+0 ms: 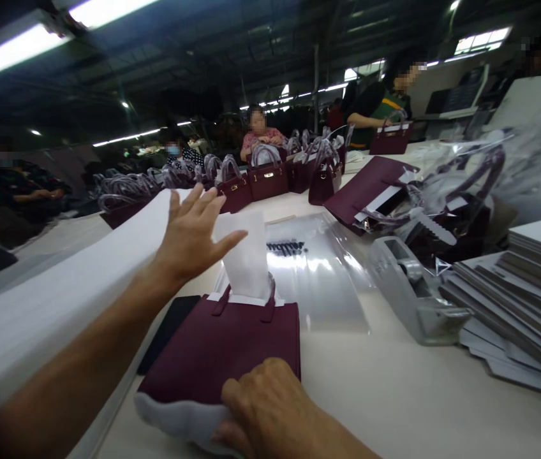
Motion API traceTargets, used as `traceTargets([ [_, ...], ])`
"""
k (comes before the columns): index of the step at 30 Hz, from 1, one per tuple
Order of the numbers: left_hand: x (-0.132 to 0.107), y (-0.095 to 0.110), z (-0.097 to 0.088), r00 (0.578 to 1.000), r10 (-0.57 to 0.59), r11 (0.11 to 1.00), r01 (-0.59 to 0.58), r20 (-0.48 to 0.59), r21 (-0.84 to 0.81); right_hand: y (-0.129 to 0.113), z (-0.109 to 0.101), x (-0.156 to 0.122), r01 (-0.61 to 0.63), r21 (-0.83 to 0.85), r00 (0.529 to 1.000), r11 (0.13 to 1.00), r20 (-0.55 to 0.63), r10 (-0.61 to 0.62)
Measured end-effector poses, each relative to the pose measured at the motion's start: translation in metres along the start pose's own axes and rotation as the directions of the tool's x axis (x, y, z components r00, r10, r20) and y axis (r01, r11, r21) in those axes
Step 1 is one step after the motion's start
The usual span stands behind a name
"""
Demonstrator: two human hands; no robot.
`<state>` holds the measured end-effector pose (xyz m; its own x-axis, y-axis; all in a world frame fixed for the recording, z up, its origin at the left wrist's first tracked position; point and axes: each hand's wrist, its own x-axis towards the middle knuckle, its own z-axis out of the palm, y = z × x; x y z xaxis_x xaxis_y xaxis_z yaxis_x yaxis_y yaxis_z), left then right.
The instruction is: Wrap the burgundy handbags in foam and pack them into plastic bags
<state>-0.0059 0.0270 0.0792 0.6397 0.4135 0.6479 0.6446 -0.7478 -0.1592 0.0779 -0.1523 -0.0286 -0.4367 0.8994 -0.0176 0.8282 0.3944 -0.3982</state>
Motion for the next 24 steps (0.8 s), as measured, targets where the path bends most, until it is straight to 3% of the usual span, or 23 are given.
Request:
traceTargets([
  [2, 0.037, 0.005, 0.019, 0.974, 0.045, 0.998, -0.055, 0.221, 0.04, 0.001, -0.001, -0.002, -0.003, 0.022, 1.0, 1.0, -0.021, 0.003],
  [3, 0.045, 0.008, 0.023, 0.95, 0.083, 0.995, -0.093, 0.3, 0.022, 0.002, 0.0, -0.002, -0.007, 0.035, 0.999, 0.999, -0.036, 0.008],
  [5, 0.035, 0.017, 0.02, 0.9, 0.213, 0.977, -0.203, 0.38, -0.069, 0.004, 0.003, -0.002, -0.028, 0.06, 0.998, 0.998, -0.06, 0.032],
  [8, -0.024, 0.033, -0.005, 0.832, 0.472, 0.879, -0.417, 0.291, -0.232, 0.009, 0.007, 0.002, -0.071, 0.075, 0.993, 0.995, -0.086, 0.078],
  [11, -0.101, 0.05, -0.023, 0.767, 0.598, 0.797, -0.535, 0.235, -0.28, 0.014, 0.01, 0.008, -0.032, 0.109, 0.983, 0.994, -0.177, 0.051],
  [14, -0.157, 0.065, -0.017, 0.899, 0.428, 0.886, -0.396, 0.092, -0.243, 0.02, 0.01, 0.014, -0.024, 0.07, 0.984, 0.997, -0.175, 0.036],
  [16, -0.176, 0.072, -0.005, 0.958, 0.285, 0.939, -0.276, 0.017, -0.206, 0.021, 0.008, 0.013, -0.055, 0.029, 0.99, 0.998, -0.13, 0.058],
  [19, -0.185, 0.077, 0.006, 0.973, 0.23, 0.962, -0.224, 0.025, -0.157, 0.019, 0.007, 0.002, -0.041, 0.062, 0.978, 0.997, -0.204, 0.053],
  [22, -0.185, 0.075, 0.006, 0.966, 0.253, 0.957, -0.241, 0.062, -0.16, 0.014, 0.013, -0.021, -0.009, 0.168, 0.932, 0.986, -0.355, 0.069],
  [24, -0.187, 0.071, 0.004, 0.954, 0.3, 0.935, -0.291, 0.013, -0.204, 0.013, 0.021, -0.033, -0.012, 0.255, 0.905, 0.967, -0.409, 0.119],
])
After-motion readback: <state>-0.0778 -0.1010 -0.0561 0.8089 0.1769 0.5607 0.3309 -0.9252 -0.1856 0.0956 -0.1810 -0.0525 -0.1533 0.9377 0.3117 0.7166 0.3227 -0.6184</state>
